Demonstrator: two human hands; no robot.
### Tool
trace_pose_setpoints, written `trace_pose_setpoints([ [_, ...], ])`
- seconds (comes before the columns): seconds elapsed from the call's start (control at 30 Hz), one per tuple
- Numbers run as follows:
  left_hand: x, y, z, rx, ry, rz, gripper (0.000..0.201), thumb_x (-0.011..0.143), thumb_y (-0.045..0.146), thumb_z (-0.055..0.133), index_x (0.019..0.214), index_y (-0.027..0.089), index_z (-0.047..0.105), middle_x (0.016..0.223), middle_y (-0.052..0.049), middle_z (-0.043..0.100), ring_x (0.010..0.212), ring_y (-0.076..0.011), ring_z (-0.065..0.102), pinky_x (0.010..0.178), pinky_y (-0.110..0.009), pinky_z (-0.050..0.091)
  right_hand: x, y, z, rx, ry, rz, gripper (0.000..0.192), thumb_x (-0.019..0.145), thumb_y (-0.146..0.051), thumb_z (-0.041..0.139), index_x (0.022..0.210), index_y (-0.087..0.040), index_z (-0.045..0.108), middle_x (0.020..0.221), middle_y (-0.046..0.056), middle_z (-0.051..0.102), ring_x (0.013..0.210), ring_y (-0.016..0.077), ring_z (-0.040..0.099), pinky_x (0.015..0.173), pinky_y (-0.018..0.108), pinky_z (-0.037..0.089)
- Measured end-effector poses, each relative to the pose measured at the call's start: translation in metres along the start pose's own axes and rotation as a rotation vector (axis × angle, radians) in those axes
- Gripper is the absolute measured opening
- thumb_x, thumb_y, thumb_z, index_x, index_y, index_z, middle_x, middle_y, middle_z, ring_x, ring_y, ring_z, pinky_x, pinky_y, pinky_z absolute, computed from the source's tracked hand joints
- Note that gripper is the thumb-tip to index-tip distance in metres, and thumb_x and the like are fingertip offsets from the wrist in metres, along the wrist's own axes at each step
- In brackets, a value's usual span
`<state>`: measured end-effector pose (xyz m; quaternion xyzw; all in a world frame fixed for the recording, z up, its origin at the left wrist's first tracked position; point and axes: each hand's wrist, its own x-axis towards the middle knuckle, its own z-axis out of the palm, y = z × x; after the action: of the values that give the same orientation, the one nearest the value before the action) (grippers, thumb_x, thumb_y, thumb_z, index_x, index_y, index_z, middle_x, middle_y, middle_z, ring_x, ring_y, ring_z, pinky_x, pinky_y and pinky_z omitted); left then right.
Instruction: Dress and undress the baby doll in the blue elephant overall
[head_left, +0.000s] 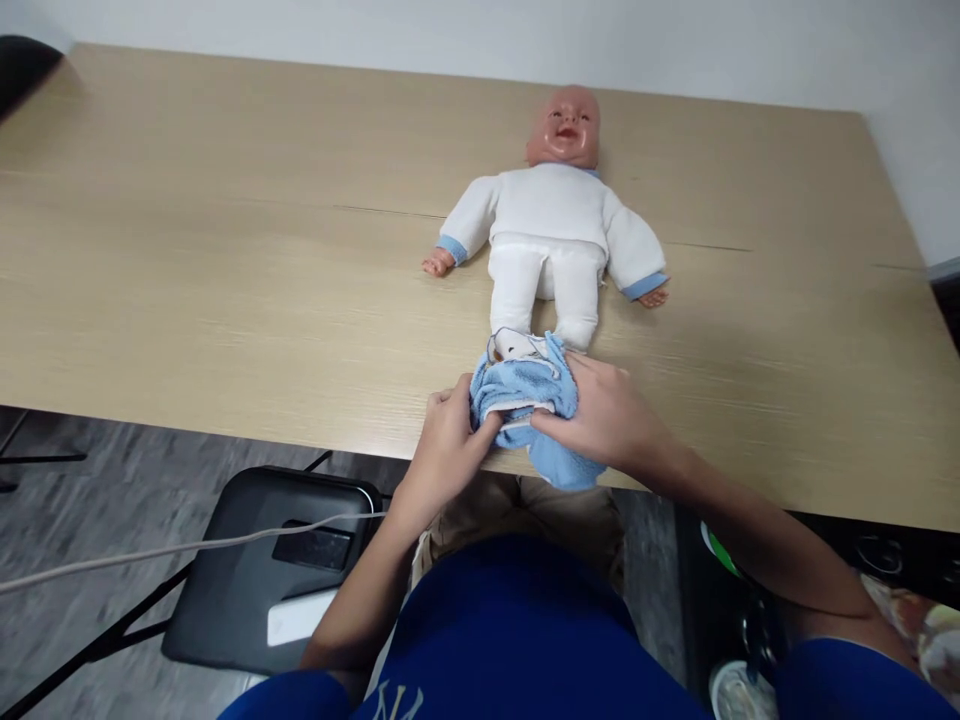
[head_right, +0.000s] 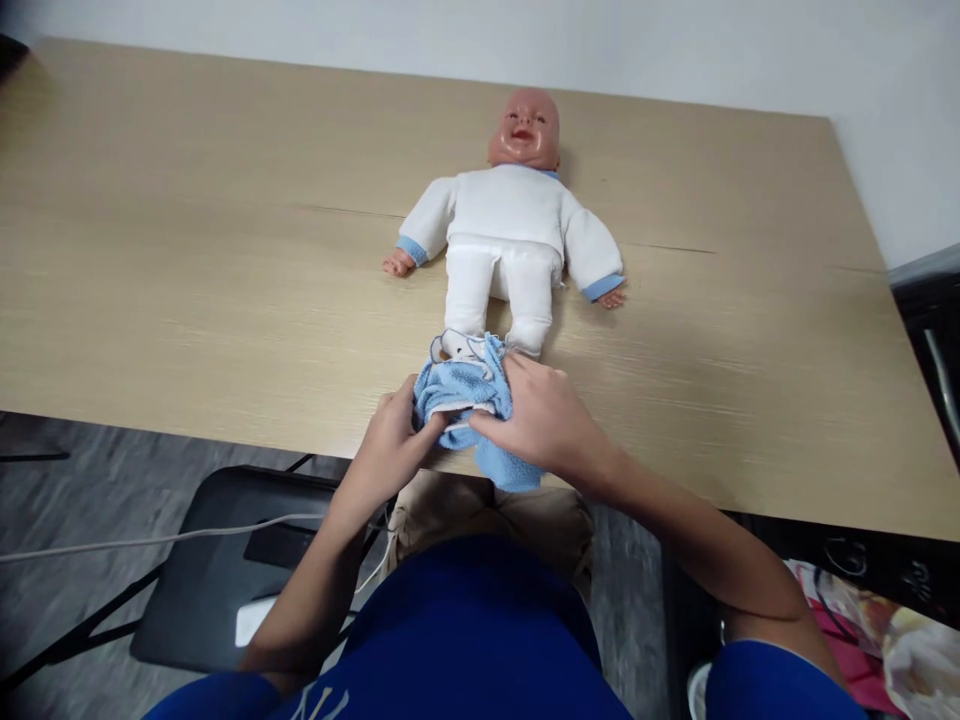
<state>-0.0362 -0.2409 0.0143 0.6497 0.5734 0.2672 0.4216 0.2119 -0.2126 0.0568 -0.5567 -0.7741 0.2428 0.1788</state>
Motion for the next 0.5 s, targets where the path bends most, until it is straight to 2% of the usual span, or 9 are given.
trace_pose_setpoints([
  [0.07,0.003,-0.006,0.003,0.059,-0.011,0.037,0.013,0.111,0.039,0.065,0.111,0.026,0.062,0.093,-0.004,0.074,0.106,-0.0342,0.069,0.116,-0.058,0.049,0.000,0.002,0.005,-0.057,-0.006,-0.003,0.031,0.096,-0.041,0.085,0.122,-0.026,0.078,0.120,0.012,0.087,0.115,0.0397,0.083,0.097,0.049,0.067],
  [0.13,0.006,-0.010,0.006,0.083,-0.012,0.072,0.010,0.113,0.036,0.063,0.113,0.026,0.062,0.094,-0.004,0.074,0.108,-0.0338,0.070,0.120,-0.060,0.047,-0.001,0.004,0.010,-0.108,-0.011,-0.002,0.033,0.099,-0.040,0.082,0.127,-0.024,0.077,0.126,0.015,0.085,0.115,0.0405,0.082,0.096,0.050,0.068],
  [0.3,0.013,-0.015,0.019,0.049,0.024,0.152,0.014,0.112,0.026,0.059,0.126,0.025,0.062,0.125,-0.009,0.081,0.129,-0.0332,0.074,0.129,-0.058,0.043,-0.005,0.006,0.015,-0.215,-0.025,0.009,0.036,0.104,-0.042,0.074,0.132,-0.019,0.073,0.134,0.020,0.079,0.110,0.0406,0.080,0.091,0.053,0.068],
  [0.5,0.022,-0.022,0.030,-0.026,0.087,0.213,0.022,0.111,0.024,0.060,0.133,0.024,0.063,0.133,-0.013,0.082,0.131,-0.0336,0.074,0.127,-0.056,0.047,-0.001,0.009,0.014,-0.226,-0.086,0.025,0.036,0.107,-0.039,0.069,0.136,-0.018,0.070,0.134,0.021,0.079,0.120,0.0439,0.080,0.101,0.057,0.068],
])
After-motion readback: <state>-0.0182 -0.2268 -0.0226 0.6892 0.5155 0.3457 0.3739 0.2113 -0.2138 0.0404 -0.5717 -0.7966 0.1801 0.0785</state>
